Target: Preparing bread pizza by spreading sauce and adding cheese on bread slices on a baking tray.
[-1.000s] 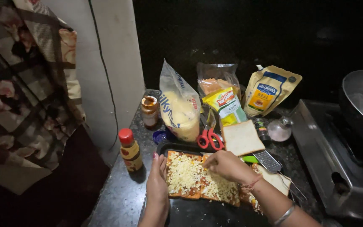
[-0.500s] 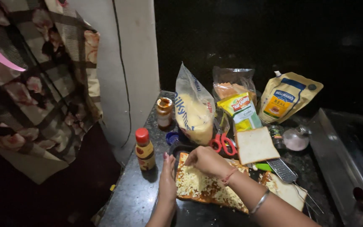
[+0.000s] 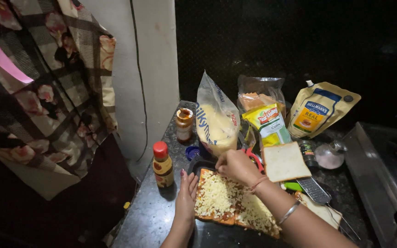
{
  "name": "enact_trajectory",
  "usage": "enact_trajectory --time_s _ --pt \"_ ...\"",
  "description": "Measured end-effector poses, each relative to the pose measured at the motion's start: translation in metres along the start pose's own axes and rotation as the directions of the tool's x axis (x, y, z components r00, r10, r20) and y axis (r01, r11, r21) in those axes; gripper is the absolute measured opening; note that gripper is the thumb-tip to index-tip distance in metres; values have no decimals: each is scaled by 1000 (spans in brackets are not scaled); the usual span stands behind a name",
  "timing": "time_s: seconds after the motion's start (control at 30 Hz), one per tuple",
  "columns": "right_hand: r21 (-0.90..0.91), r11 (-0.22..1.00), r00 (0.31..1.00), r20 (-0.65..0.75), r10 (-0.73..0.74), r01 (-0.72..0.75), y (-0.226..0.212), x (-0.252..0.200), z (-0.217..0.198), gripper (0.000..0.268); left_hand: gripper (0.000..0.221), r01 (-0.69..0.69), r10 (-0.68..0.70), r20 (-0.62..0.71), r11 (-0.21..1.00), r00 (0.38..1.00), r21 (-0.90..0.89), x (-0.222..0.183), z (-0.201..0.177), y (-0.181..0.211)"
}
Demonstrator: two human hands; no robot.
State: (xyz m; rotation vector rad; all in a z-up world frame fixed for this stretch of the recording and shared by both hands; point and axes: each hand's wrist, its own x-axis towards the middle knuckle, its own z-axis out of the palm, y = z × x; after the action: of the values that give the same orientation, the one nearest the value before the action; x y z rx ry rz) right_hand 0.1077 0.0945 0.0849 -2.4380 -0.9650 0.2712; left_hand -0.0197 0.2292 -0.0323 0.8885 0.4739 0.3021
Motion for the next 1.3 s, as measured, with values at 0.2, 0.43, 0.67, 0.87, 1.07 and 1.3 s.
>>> enact_trajectory --time_s 0.2,0.43,0.67,0.87,1.07,1.3 --pt "94 992 993 95 71 -80 33 -9 0 20 95 -37 37 8 999 999 2 7 -4 -8" --pt "177 971 973 195 123 -158 8 -47 -6 13 92 -4 4 -1 1000 1000 -14 -5 1 2" --pt "141 988 968 248 27 -64 9 -69 11 18 92 -59 59 -5 998 998 -9 1 1 -6" --pt "255 945 967 203 154 -205 -21 -90 -3 21 100 -25 26 -75 1000 997 19 -17 13 10" --pt "175 981 996 -1 87 -86 -30 -101 -3 24 100 -13 14 -113 1000 993 10 -16 16 10" --pt "334 930 976 -199 -90 154 -40 -107 -18 30 93 19 -11 32 967 999 -253 -37 60 44"
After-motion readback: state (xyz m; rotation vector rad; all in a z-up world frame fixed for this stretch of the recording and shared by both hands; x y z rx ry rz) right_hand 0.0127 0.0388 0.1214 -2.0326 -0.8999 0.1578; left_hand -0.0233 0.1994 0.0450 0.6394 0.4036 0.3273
